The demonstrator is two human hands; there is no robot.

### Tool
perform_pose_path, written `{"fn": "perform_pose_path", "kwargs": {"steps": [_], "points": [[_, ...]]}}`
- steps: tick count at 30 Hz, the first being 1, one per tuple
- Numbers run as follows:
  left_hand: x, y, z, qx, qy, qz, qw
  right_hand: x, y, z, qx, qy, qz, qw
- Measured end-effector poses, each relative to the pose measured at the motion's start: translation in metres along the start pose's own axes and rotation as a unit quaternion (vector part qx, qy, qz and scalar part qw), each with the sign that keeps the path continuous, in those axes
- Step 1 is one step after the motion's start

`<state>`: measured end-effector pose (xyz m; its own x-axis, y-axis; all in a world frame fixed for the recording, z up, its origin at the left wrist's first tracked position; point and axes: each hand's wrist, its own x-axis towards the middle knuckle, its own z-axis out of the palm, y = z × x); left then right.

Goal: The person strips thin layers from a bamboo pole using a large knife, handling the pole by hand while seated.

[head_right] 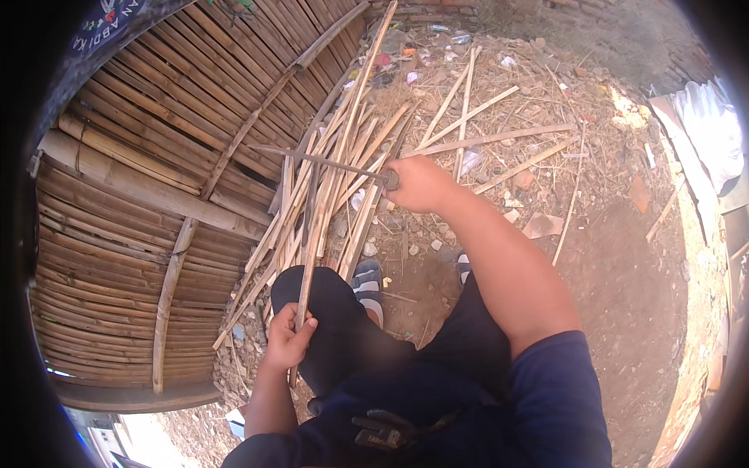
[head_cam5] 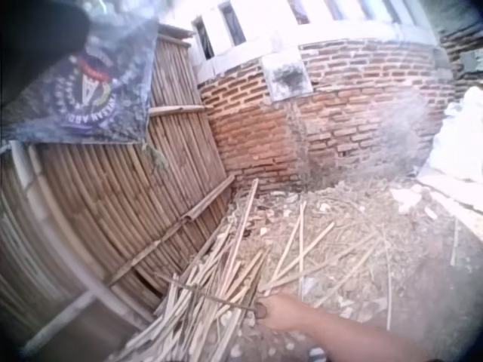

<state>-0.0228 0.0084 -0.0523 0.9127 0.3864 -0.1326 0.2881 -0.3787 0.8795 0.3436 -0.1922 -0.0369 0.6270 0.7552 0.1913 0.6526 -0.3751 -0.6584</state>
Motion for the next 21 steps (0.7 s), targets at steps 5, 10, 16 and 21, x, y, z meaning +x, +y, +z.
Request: {"fn": "perform_pose_path", "kwargs": {"steps": [5,10,16,21], "points": [[-0.004,0.008,-0.003,-0.060,-0.006,-0.063,0.996,-0.016,-0.052,0.010,-0.087,-0.092,-0.081,0.989],[-0.009,0.049,-0.009,0.014,-0.008,-0.120,0.993,-0.023,-0.043,-0.005,-0.108,-0.061,-0.105,0.987],[-0.025,0.022,-0.009,0.083,-0.031,-0.032,0.996,-0.028,-0.042,-0.012,-0.128,-0.107,-0.088,0.982],[-0.028,0.024,-0.004,0.098,-0.012,-0.003,0.995,-0.035,-0.047,-0.020,-0.112,-0.116,-0.092,0.983]]}}
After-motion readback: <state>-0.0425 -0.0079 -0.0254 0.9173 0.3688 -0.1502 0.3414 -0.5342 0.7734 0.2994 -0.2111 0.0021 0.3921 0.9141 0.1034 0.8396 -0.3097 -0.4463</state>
